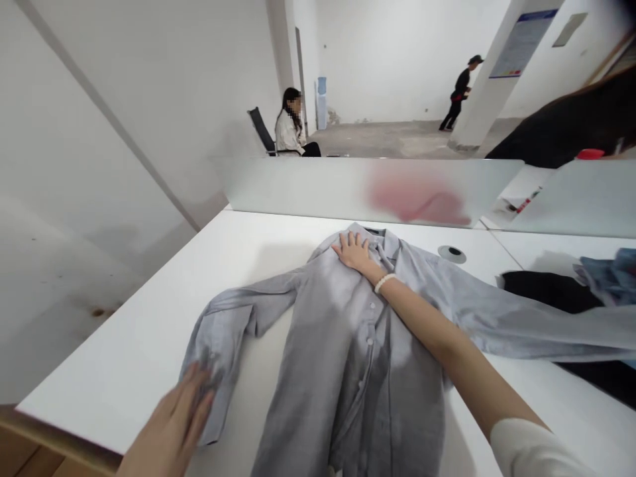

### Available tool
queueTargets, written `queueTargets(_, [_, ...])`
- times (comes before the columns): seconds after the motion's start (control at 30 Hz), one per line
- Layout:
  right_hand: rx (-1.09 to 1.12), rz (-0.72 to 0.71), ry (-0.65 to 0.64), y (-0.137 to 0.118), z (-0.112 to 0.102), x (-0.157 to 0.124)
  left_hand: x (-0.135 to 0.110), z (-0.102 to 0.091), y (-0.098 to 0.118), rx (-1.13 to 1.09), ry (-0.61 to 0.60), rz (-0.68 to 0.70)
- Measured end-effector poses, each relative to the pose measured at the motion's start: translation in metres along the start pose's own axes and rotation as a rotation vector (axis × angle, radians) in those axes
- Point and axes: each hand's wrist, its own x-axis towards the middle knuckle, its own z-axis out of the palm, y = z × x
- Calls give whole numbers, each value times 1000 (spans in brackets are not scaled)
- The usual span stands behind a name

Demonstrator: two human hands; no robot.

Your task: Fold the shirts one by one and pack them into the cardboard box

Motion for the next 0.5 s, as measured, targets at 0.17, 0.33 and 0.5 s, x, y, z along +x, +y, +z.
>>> queueTargets(0.17, [-47, -3, 47, 7, 25, 1, 57, 7, -6, -4, -35, -273])
queueTargets(0.33, [-49, -17, 71, 9, 24, 1, 98, -36, -9, -45, -255, -286])
queueTargets(0.5, [-21, -14, 85, 8, 21, -2, 153, -103, -45, 554, 310, -48])
